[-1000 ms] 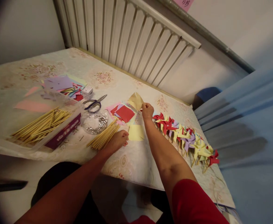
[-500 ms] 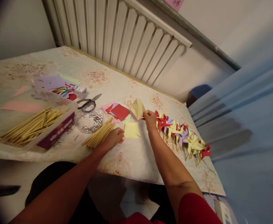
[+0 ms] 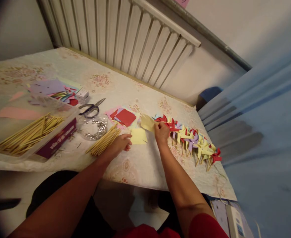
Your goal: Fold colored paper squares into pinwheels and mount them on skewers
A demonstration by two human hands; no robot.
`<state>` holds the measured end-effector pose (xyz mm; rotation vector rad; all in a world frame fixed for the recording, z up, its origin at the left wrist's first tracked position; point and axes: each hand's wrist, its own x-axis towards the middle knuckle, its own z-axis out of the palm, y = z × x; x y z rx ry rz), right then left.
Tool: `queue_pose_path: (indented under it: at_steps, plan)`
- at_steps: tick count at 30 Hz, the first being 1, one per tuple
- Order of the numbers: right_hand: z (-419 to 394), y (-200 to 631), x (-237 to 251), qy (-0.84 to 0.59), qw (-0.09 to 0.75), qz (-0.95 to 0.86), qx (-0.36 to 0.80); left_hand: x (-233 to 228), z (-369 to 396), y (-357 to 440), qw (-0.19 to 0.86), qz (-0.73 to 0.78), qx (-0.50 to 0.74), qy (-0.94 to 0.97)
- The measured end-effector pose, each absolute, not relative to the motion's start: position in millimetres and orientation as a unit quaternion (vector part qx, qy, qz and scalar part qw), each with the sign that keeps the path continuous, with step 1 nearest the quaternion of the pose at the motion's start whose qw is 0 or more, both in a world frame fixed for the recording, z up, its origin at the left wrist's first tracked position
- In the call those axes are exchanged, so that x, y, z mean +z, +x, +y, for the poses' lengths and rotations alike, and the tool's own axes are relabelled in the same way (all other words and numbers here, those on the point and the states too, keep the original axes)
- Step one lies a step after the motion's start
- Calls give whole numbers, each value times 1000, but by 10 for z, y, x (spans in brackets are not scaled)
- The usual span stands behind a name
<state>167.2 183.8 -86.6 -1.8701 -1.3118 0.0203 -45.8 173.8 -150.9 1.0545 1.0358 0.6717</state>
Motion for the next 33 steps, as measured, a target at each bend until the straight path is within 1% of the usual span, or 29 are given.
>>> queue_pose_path:
  at_steps: [3,6,10,14,22,27,31,33]
  plan:
    - [1768,1580,-881,-734,401,-544,-64,-1513,1738,-452,718,453,301,434]
    - [1683,1464,-1006,-710,374,-585,-117,-1530,1756,-446,748,452,304,381]
    - [1523,1278,-1305,-671,294,-667,-138,-1541,1788,-436,772,450,308,327]
    - [1394,1141,-1546,-643,242,-718,-114,-1514,1792,-429,779,447,309,313]
    - [1374,1095,-1640,-640,229,-728,-93,-1484,1787,-421,776,457,291,322]
    - [1354,1070,-1655,-626,224,-745,-58,-1430,1757,-427,772,463,295,321]
    - [1315,1084,-1624,-606,234,-760,-24,-1430,1749,-426,724,502,304,362]
    - [1330,1120,-1581,-598,255,-760,1,-1464,1762,-427,696,524,311,380]
